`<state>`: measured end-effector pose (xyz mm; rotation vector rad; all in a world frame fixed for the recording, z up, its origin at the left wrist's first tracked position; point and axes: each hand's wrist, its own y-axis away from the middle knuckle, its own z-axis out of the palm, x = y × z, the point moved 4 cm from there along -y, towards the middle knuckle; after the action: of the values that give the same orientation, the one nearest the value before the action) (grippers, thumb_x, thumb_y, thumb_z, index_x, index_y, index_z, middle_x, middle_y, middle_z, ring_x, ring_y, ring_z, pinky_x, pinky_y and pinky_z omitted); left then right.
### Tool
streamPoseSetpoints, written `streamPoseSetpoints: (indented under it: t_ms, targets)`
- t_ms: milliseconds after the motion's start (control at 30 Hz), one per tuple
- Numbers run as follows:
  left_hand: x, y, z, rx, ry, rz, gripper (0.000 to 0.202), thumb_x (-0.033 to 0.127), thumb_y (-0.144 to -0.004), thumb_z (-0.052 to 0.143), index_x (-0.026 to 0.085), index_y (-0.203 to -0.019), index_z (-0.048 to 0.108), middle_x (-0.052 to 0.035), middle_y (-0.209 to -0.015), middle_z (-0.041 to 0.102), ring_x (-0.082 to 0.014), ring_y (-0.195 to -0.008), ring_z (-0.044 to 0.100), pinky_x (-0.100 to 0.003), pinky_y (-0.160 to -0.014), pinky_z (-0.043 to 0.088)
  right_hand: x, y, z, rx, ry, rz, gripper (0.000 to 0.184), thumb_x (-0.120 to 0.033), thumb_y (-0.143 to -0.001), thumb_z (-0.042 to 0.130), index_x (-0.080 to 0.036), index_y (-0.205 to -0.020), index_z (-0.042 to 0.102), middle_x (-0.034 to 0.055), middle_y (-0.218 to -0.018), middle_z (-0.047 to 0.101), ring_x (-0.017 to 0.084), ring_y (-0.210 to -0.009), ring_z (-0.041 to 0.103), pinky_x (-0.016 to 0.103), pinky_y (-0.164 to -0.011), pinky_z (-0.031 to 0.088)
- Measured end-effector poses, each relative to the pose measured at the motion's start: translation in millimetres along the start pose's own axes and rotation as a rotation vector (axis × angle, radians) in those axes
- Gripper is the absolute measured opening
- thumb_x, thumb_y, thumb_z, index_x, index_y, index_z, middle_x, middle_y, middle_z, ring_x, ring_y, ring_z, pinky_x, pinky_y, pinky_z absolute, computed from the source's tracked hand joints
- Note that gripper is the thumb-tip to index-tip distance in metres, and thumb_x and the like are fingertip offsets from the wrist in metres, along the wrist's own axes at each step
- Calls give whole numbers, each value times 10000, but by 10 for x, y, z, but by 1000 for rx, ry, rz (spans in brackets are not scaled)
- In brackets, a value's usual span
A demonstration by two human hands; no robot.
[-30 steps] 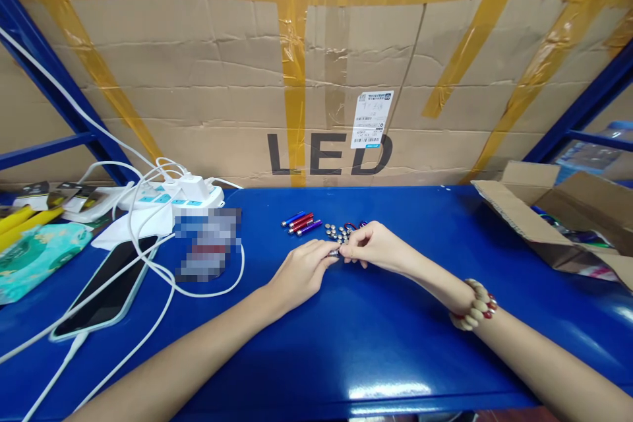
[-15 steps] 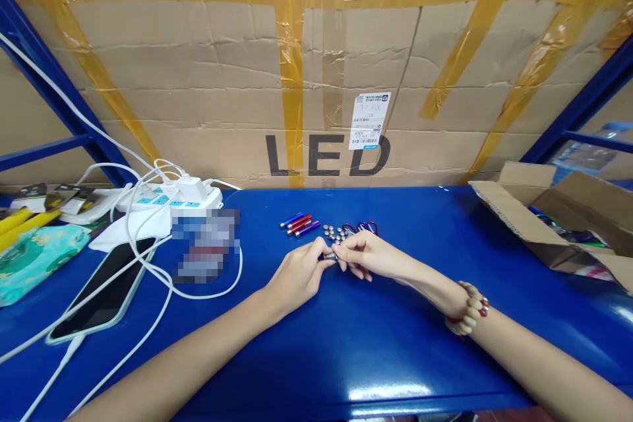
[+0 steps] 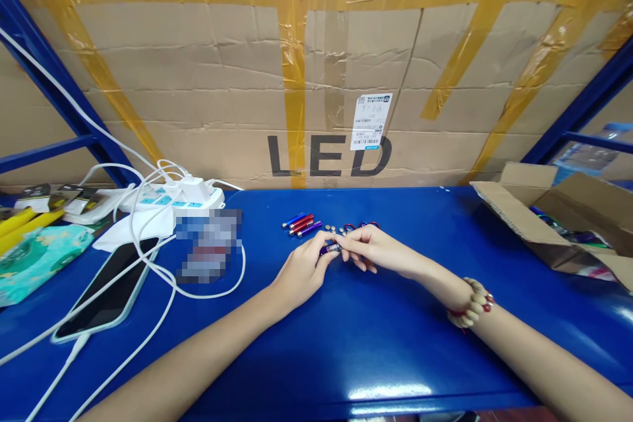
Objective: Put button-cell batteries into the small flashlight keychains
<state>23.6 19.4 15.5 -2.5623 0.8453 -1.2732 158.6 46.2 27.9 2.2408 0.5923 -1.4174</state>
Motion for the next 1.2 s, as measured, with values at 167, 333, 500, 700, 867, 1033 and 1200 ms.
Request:
streamPoseSetpoints:
  t_ms: [167,333,500,700,867,1033,1200]
  targets:
    - [-43,-40,-40,108,-10,-51,132,244,-883,404,194,-949,506,-27,-861,618,-149,-776,578,-261,-757,431,-82,41,-387,340,296,-82,460,-525,-825,397,-160,-579,531,-36,-409,469,75,-383,412,197,-418,322]
    - [-104,-56,-69,154,13,-133,146,278,-887,384,194,-918,499,8,-723,571,-139,-706,553,-248,-705,414,47,34,-538,381,768,100,432,-490,-796,451,-196,-526,617,-9,-495,570,109,-481,490,222,-446,274]
    - [-109,-51,-60,130,28,-135,157,298,-889,375,199,-920,493,13,-717,560,-139,-704,544,-246,-686,400,142,0,-479,372,879,143,414,-544,-757,509,-217,-530,623,2,-589,642,137,-560,557,220,-441,265]
    - [-95,-51,-62,124,29,-124,156,290,-891,374,196,-922,494,16,-708,553,-132,-684,536,-243,-683,396,22,2,-426,385,885,-150,195,-424,-801,549,-287,-806,687,-10,-823,677,130,-655,585,213,-477,302]
    - [-60,-52,-77,119,41,-121,179,298,-902,349,193,-903,494,25,-682,535,-124,-673,527,-238,-687,391,35,-1,-386,326,943,-167,133,-344,-802,579,-291,-779,699,-16,-879,669,119,-647,587,207,-463,301]
    - [-47,-52,-85,124,30,-136,194,307,-905,346,192,-917,502,19,-709,539,-127,-685,529,-243,-689,388,-2,14,-279,336,905,-260,248,-412,-852,488,-290,-1007,637,3,-991,622,130,-750,598,212,-547,393]
    - [-61,-43,-84,123,39,-144,201,312,-907,343,195,-927,505,16,-724,546,-130,-699,536,-247,-703,393,-11,5,-96,285,1003,-410,285,-369,-877,447,-271,-1092,605,46,-1005,581,170,-880,549,266,-705,444]
